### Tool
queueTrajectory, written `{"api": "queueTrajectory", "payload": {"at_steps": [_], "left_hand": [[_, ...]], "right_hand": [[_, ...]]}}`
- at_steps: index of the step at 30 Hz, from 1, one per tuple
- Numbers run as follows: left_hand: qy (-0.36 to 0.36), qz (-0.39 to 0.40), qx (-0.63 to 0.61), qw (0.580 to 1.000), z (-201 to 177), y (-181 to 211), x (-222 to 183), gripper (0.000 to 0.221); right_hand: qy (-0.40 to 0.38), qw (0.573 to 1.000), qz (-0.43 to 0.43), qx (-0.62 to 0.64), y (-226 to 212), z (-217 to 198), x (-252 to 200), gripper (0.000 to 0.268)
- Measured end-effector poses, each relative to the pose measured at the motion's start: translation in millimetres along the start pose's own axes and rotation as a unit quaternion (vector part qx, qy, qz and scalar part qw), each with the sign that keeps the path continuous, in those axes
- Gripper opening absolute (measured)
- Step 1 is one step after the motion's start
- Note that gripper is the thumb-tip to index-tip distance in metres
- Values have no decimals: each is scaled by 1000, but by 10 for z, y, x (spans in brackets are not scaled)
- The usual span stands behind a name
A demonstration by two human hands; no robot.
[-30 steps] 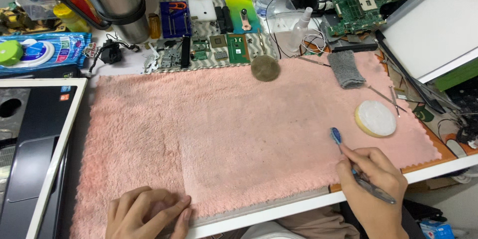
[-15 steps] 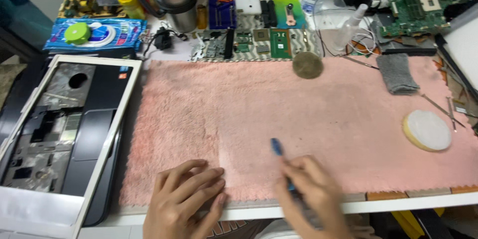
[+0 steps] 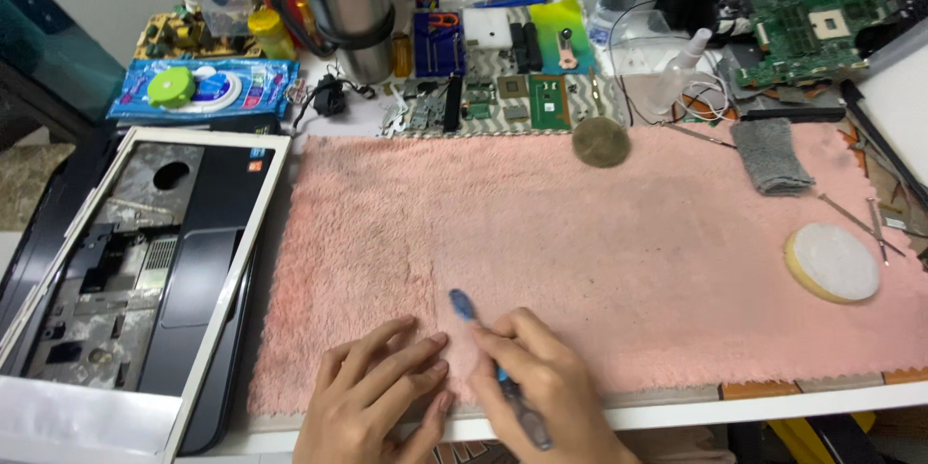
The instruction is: The person wipes a rectangular plastic sheet, applies liquid from a spray bottle, and uses a toothbrush to scrub the surface before finishing with a sponge.
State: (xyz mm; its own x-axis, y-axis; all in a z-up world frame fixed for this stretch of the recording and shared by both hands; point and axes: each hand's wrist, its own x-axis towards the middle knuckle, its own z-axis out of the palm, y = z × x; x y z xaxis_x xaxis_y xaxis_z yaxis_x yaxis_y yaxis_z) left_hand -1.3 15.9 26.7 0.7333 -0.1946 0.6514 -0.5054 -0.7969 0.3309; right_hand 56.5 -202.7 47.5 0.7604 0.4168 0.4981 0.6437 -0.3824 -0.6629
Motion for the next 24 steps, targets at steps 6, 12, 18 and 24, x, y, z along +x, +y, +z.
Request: {"api": "queueTrajectory", "payload": {"at_steps": [6,12,18,24], "left_hand": [[11,-25,18,999,60,22,-31,12],[23,-47,46,998,124,43,-43,12],[31,-45,59,997,123,47,-23,10],[30,-57,64,996,139,81,-6,10]], "right_hand": [[71,983,144,-89,377,-544,-183,23],[161,949,227,-150,806,-1142,-393,31],[224,926,223,-208,1037,-1498,-496,33],[199,939,211,-185,897,-1338,-393,31]]}}
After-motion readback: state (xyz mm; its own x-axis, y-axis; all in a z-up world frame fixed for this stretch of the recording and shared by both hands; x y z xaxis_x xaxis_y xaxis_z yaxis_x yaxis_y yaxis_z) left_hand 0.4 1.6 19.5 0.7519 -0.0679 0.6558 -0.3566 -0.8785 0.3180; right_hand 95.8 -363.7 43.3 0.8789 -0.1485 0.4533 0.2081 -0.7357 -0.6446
